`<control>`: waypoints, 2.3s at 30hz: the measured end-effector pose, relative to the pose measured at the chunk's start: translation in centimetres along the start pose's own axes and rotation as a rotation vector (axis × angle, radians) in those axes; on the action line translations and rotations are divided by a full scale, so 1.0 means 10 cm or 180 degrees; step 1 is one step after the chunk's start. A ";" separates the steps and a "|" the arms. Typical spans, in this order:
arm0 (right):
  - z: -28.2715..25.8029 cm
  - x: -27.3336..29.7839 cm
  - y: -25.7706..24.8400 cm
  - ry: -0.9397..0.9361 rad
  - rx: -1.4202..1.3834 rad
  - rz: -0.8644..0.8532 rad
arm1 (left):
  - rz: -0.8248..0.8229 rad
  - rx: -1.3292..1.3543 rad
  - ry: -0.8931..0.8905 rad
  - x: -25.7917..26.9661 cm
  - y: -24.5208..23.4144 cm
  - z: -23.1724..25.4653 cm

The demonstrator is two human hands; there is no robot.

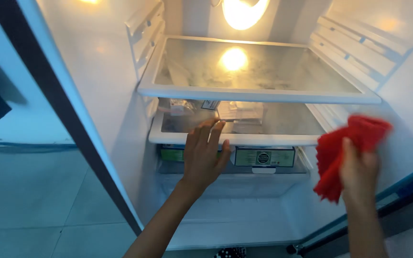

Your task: Cleaning the interior and exterior of a refrigerator with a cloth.

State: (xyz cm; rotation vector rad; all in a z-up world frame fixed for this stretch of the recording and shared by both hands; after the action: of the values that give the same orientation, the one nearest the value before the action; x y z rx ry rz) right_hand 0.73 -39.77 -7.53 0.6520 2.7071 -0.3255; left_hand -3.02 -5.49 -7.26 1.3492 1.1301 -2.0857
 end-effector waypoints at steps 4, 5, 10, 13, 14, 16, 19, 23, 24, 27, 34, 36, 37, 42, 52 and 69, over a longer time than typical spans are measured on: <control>-0.41 -0.35 0.52 -0.1796 0.2222 0.0081 | 0.0020 0.0100 -0.0182 -0.14 0.28 -0.02; -0.35 -0.53 0.62 -0.1810 0.2344 0.0094 | -0.0083 0.0036 -0.0292 -0.18 0.42 -0.06; -0.29 -0.86 0.89 -0.2448 0.3091 -0.0693 | -0.0306 -0.0026 -0.0943 -0.37 0.84 -0.11; -0.36 -0.89 0.82 -0.2140 0.2112 -0.1624 | -0.0162 -0.0052 -0.1041 -0.48 0.92 -0.15; -0.23 -1.03 0.67 -0.0979 0.1004 -0.1423 | -0.0376 0.0049 -0.1317 -0.51 0.96 -0.19; -0.05 -1.00 0.55 0.0205 -0.0097 -0.1215 | -0.0610 0.0138 -0.1615 -0.48 1.04 -0.26; -0.35 -0.80 0.44 -0.1523 0.0203 -0.0424 | -0.0806 0.0349 -0.1925 -0.41 1.16 -0.38; -0.22 -0.53 0.75 -0.1941 0.2963 -0.0502 | -0.0312 0.0310 -0.1546 -0.47 1.04 -0.29; -0.13 -0.43 0.86 -0.1792 0.3176 -0.1134 | -0.0374 0.0290 -0.1603 -0.47 1.04 -0.28; 0.15 -0.41 0.98 -0.1902 0.2799 -0.1585 | -0.0462 0.0508 -0.1820 -0.55 1.05 -0.33; 0.51 -1.22 1.46 -0.1521 0.2614 -0.2430 | -0.0184 0.1595 -0.1802 -0.64 1.14 -0.31; 0.50 -1.51 1.66 -0.1227 0.2721 -0.2213 | -0.0093 0.1866 -0.2023 -0.65 1.15 -0.36; 0.62 -1.75 1.78 -0.1234 0.2707 -0.2212 | -0.0091 0.1853 -0.2014 -0.65 1.16 -0.39; 0.74 -2.33 2.10 -0.1678 0.2667 -0.1983 | -0.0303 0.1830 -0.2032 -0.61 1.31 -0.54; 0.43 -2.14 2.29 -0.2191 0.2657 -0.2225 | -0.0345 0.1710 -0.2063 -0.66 1.25 -0.41; 0.17 -0.24 1.40 -0.1703 0.2558 -0.2926 | -0.0215 0.2051 -0.1822 -0.66 1.30 -0.53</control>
State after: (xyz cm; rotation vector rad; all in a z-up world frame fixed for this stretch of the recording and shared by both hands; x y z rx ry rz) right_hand 9.84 -29.10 -10.18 -0.5252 2.0904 -1.5741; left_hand 11.97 -9.48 -7.75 0.8242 0.2729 -2.7620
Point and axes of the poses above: each hand's wrist, its own x-axis away from the middle knuckle, its own y-axis out of the palm, z = x × y, the point moved 6 cm from there along -x, towards the middle knuckle, and after that the axes turned 2 degrees about -z, right-handed, at the moved point
